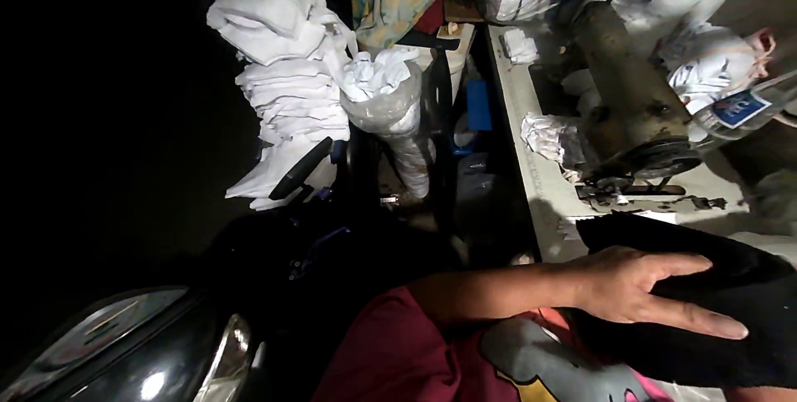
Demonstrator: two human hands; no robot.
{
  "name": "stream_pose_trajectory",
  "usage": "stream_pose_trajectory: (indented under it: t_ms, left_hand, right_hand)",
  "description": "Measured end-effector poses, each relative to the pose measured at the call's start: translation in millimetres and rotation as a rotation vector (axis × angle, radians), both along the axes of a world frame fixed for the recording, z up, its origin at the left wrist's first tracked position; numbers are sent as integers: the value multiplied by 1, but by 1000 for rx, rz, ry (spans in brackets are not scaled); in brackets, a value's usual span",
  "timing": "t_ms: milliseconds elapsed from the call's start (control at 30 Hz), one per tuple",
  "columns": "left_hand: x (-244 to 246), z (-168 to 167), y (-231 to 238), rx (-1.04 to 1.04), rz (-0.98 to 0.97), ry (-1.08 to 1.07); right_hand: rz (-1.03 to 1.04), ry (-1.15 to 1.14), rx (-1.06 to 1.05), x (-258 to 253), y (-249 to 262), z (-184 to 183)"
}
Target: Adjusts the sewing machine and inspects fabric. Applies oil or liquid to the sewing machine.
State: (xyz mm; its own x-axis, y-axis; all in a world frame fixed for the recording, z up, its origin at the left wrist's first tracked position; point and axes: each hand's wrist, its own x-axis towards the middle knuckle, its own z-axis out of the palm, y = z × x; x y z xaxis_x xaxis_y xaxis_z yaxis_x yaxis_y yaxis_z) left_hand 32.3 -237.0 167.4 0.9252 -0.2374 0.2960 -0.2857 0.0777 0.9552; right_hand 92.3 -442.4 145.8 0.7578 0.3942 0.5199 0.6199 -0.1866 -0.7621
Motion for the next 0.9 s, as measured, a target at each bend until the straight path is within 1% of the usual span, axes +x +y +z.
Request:
stream_pose_trajectory:
  t_ms: [33,67,100,133,167,200,233,300,333,367,433,500,533,600,700,767,800,833,900]
  left_hand:
    - [1,3,-1,-8,-5,-8]
    - [2,5,-1,-12,-15,-6]
    - [3,7,-1,-18,-26,1]
    - [3,7,-2,-27,-35,3]
    - [5,6,-3,-35,-43,-2]
    - [7,4,-5,-41,-53,-10]
    - [9,2,-6,-49,-64,-12]
    - [12,-3,-9,-78,-80,11]
    - [13,-6,-11,-77,-61,14]
    - [15,-9,-13,-45,-16,0]
    - [20,-19,-18,42,120,-46]
    - [27,-32,-24,61,216,-76]
    - [31,-36,-26,56,231,-87]
    - [35,-34,-29,55,193,-63]
    - [36,-21,-34,177,188,28]
    - [42,-25,-37,293,237,-28]
    - [45,-28,-39,348,248,-73]
    - [48,-31,-42,396,241,-115]
    - [51,-34,-49,432,174,-154]
  right_hand:
    - [3,129,130,-4,7,3]
    - [-128,357,311,-15,29,22]
    - [-431,655,437,-19,63,56]
    - [-396,733,476,-10,63,56]
    - [-232,679,536,3,47,33]
    - [-104,577,556,7,30,9]
    - [-21,424,431,2,13,-9]
    - [-141,267,212,-14,-1,-20]
    - [-204,233,142,-19,0,-16]
    - [-221,222,127,-21,1,-15]
    - [-197,260,183,-21,3,-17]
    - [-176,364,274,-23,2,-23]
    - [-166,427,316,-25,2,-25]
    - [-126,531,395,-26,0,-26]
    - [75,611,508,-23,-14,-28]
    - [223,657,588,-21,-24,-31]
    - [228,665,609,-22,-26,-33]
    - [178,661,599,-24,-26,-35]
    - [-7,670,565,-28,-22,-35]
